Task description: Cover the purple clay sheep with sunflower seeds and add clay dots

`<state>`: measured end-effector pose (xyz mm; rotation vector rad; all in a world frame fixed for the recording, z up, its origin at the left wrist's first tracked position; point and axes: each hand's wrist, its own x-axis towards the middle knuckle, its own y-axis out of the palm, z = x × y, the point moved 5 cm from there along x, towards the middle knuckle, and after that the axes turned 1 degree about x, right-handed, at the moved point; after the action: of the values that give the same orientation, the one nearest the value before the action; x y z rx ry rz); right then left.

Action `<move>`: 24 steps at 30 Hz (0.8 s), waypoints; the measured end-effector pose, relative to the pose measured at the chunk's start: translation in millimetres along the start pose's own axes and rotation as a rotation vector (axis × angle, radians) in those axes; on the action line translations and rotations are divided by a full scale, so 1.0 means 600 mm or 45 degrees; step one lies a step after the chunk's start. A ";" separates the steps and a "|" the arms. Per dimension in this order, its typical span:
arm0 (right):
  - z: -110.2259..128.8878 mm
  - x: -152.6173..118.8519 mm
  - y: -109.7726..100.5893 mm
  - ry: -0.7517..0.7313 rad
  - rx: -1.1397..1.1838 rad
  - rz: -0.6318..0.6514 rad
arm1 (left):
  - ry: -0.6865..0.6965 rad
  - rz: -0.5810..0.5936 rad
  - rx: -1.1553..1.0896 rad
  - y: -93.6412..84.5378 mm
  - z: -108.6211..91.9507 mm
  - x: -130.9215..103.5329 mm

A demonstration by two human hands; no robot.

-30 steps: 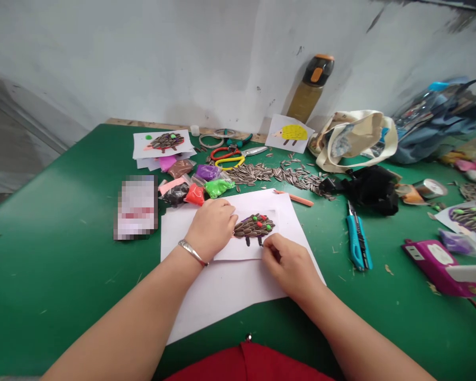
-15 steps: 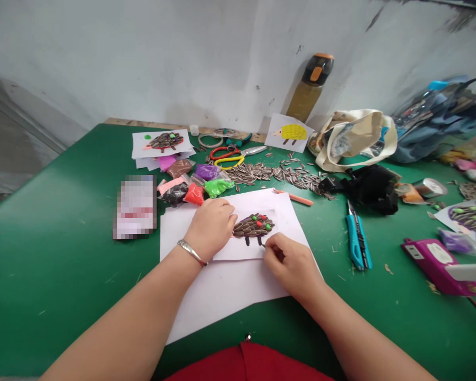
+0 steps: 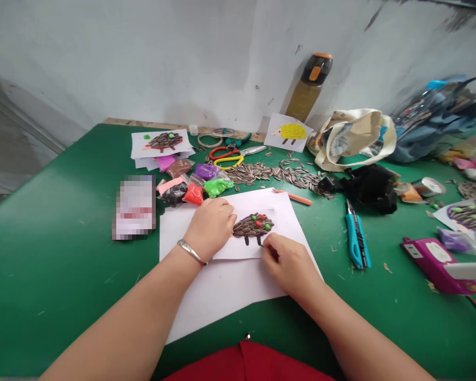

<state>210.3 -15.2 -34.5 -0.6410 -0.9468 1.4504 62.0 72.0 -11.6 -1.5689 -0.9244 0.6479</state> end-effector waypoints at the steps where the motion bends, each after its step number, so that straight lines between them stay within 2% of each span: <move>1: -0.001 0.000 0.000 0.004 0.004 0.000 | 0.004 0.002 0.001 0.000 0.000 0.000; 9: -0.010 -0.005 -0.004 0.044 0.180 -0.063 | 0.009 -0.005 0.001 0.002 0.001 0.000; 18: -0.001 0.001 0.001 -0.006 0.005 0.002 | -0.002 -0.001 -0.014 0.000 0.000 0.000; 24: -0.007 -0.003 -0.004 0.007 0.113 -0.051 | 0.004 -0.001 -0.011 0.000 0.000 0.001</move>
<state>215.1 -16.6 -34.8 -0.5579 -0.8814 1.4462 62.2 72.4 -11.3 -1.5765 -0.9264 0.6412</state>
